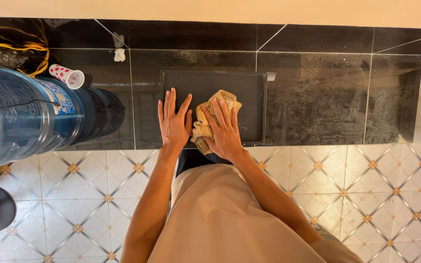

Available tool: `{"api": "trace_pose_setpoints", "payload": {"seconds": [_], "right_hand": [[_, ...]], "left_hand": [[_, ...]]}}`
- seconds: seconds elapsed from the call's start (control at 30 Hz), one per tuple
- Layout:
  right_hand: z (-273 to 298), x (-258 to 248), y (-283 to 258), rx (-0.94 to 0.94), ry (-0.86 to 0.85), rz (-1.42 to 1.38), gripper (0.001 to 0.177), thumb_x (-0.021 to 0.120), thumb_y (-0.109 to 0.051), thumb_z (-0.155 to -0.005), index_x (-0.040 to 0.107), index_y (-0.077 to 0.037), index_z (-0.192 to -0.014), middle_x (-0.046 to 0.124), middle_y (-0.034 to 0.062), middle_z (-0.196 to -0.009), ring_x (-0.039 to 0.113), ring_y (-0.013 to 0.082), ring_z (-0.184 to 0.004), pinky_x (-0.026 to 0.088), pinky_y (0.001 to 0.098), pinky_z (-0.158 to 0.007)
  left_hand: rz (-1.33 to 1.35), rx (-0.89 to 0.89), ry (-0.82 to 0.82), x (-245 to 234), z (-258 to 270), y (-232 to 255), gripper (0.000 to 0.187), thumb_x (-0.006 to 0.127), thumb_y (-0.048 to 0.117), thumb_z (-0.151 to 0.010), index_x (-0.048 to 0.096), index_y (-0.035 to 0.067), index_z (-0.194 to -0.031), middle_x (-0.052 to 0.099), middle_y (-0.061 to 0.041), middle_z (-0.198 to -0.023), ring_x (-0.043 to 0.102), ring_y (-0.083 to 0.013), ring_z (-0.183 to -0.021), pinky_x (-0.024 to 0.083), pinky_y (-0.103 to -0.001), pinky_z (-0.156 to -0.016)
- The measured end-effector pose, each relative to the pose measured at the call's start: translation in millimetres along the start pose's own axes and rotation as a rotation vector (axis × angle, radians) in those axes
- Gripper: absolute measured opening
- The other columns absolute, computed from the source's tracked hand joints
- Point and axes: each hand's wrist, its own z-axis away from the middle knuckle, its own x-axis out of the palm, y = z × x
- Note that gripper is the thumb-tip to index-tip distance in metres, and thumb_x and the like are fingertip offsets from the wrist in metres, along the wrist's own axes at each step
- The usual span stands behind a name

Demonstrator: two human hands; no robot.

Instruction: The person wipes a black rectangular electronic device with a cloth. They lift the device to reveal a turntable underneath and proceed to wipe the turntable's surface and components.

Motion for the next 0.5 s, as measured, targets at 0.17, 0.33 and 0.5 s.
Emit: {"api": "trace_pose_setpoints", "payload": {"seconds": [0.17,0.33,0.5], "right_hand": [[-35,4,4,0.073,0.054,0.024,0.099,0.080,-0.040,-0.083,0.027,-0.016,-0.162,0.007,0.0203,-0.168,0.005,0.0405,-0.157,0.007,0.0680,-0.123],[-66,6,9,0.084,0.194,0.010,0.097,0.081,-0.040,-0.086,0.028,-0.013,-0.162,0.008,0.0254,-0.168,0.004,0.0441,-0.156,0.007,0.0699,-0.122],[-101,12,16,0.100,0.272,-0.056,0.094,0.082,-0.037,-0.082,0.035,-0.011,-0.158,0.011,0.0303,-0.166,0.006,0.0469,-0.156,0.007,0.0692,-0.123]], "left_hand": [[0.032,-0.021,0.075,-15,7,-19,0.055,0.062,0.017,-0.101,0.047,0.007,-0.153,0.024,-0.030,-0.164,0.025,-0.0465,-0.153,0.029,-0.056,-0.122],[0.200,-0.057,0.022,-11,15,-25,0.056,0.055,0.015,-0.108,0.037,0.003,-0.159,0.020,-0.030,-0.167,0.022,-0.0475,-0.155,0.029,-0.051,-0.124],[0.024,-0.065,-0.037,2,17,-29,0.053,0.049,0.019,-0.109,0.036,0.006,-0.159,0.022,-0.021,-0.169,0.023,-0.0387,-0.157,0.026,-0.051,-0.128]]}}
